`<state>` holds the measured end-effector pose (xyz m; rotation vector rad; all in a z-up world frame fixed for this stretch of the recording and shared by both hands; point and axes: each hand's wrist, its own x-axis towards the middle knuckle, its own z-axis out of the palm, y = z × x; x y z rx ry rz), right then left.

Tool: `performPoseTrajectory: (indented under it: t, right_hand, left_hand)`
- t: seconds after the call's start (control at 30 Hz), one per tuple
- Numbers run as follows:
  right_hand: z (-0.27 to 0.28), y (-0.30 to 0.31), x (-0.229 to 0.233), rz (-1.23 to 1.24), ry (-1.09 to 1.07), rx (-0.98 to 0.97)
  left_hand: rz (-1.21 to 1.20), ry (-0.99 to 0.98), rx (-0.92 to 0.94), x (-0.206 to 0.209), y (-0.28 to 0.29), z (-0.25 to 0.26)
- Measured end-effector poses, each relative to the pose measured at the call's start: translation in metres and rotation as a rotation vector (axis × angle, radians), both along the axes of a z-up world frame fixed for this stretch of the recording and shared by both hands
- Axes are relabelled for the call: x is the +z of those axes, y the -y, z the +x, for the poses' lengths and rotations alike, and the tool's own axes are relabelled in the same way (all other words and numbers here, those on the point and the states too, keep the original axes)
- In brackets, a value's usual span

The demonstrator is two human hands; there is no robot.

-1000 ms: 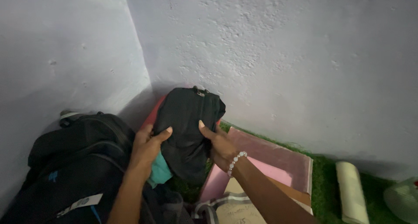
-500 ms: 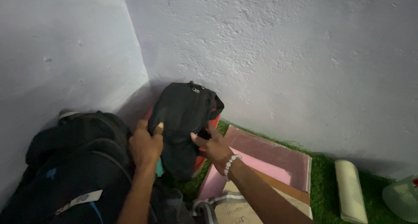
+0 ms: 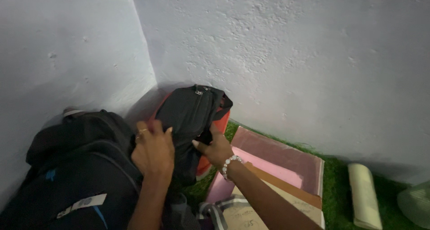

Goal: The person wipes a black pouch, a black backpack, and several notebooks with a light blue cloth. They move the items aside after cleaning and continue wiping the green artificial turf surface.

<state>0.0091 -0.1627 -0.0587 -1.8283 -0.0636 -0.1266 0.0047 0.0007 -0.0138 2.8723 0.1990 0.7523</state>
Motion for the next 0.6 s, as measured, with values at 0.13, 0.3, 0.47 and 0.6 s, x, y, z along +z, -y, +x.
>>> performPoseTrajectory:
  t: [0.13,0.3,0.47,0.6]
  right_hand:
    - [0.012,-0.001,-0.009,-0.262,-0.004,-0.088]
    - [0.030,0.006,-0.030,-0.598,0.058,-0.122]
    - [0.024,0.013,-0.042,-0.626,0.082,-0.094]
    - [0.007,0.011,-0.028,-0.550,-0.004,-0.075]
  left_hand:
    - [0.250,0.160,-0.147,-0.009,-0.005,-0.003]
    - [0.228,0.125,-0.431,-0.009,-0.004,-0.006]
    - [0.246,-0.030,-0.414,0.006,-0.005,-0.012]
    - [0.314,-0.046,-0.296,0.003,-0.004,-0.008]
